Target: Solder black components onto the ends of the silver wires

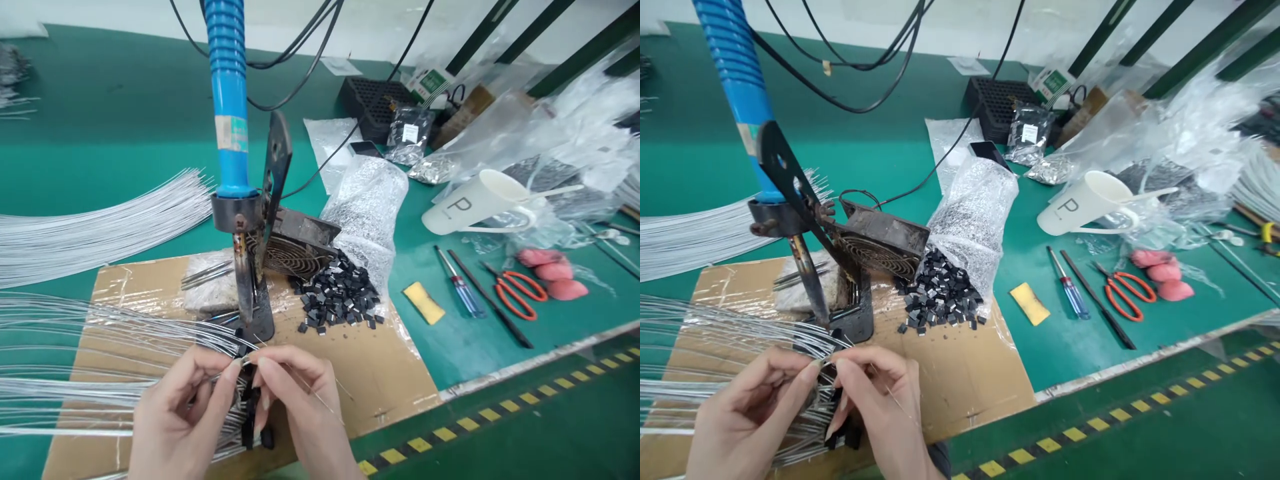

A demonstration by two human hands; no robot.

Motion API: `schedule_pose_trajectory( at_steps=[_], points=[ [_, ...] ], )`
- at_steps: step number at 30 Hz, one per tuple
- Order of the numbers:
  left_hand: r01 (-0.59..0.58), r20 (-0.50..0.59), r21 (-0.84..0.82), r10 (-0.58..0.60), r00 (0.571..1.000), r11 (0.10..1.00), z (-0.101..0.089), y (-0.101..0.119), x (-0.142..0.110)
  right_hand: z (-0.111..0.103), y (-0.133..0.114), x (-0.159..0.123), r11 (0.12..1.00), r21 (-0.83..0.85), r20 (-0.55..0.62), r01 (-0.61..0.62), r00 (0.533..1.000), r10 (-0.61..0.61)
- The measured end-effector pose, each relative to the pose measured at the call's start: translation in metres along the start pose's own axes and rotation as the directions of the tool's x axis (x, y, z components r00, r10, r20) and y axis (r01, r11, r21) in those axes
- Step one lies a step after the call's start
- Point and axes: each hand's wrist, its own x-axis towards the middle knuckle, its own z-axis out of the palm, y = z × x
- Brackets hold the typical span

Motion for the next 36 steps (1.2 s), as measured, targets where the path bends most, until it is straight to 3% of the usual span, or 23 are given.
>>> schedule_pose_trajectory(
  at_steps=[17,23,30,36],
  points=[
    [-0.053,-0.027,0.094,0.056,0.998,0.994,-0.001,0.0,-0.006,0.001,0.002,-0.001,1.0,-0.007,0.023,-0.017,1.0,0.017],
    [-0.036,-0.02,0.119,0.039,0.999,0.992,-0.001,-0.001,-0.008,0.003,-0.001,-0.001,0.997,0.056,0.017,-0.044,0.999,0.043],
    [0.051,-0.127,0.077,-0.041,0.991,0.996,0.007,0.015,-0.012,0.001,-0.011,0.003,0.991,0.03,0.035,-0.132,0.991,0.131],
    [0.046,-0.074,0.095,-0.039,0.996,0.994,0.003,0.018,-0.009,0.0,-0.021,0.005,0.987,0.003,0.048,-0.158,0.986,0.158]
  ],
)
